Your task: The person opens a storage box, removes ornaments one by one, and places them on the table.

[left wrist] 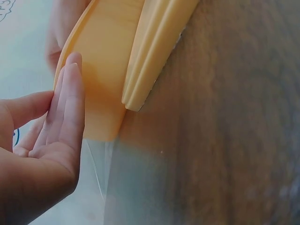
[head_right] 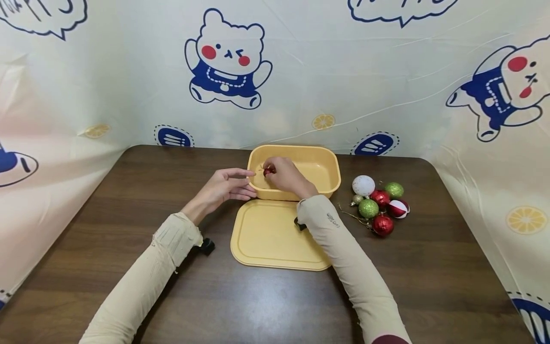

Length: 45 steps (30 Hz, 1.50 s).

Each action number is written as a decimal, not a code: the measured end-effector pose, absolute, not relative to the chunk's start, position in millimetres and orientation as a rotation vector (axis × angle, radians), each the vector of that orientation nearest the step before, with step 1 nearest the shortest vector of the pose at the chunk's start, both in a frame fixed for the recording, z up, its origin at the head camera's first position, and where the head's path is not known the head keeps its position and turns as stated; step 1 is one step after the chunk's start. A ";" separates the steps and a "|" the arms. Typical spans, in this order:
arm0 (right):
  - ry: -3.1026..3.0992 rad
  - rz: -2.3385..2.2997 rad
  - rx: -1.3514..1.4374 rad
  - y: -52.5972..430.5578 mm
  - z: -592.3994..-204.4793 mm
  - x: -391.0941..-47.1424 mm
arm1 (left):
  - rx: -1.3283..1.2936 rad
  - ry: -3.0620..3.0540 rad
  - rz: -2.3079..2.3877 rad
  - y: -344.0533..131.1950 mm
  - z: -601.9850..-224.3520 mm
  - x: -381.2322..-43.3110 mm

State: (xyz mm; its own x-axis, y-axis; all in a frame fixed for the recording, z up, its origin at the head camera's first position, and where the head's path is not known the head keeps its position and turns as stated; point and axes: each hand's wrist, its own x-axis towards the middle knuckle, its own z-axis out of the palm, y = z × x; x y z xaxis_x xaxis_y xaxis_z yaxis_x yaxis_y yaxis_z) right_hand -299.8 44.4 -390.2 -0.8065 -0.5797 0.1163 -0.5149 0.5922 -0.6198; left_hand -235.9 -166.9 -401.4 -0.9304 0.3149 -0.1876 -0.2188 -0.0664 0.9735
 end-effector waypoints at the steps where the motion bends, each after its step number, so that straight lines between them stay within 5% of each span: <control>1: 2.718 -1.018 -0.936 46.6 -389.5 -299.2 | 0.099 1.857 2.059 -167.3 -401.4 -235.8; 45: 3.007 -1.169 -0.839 174.4 -357.6 -229.5 | 0.113 1.767 2.129 -168.8 -403.4 -234.9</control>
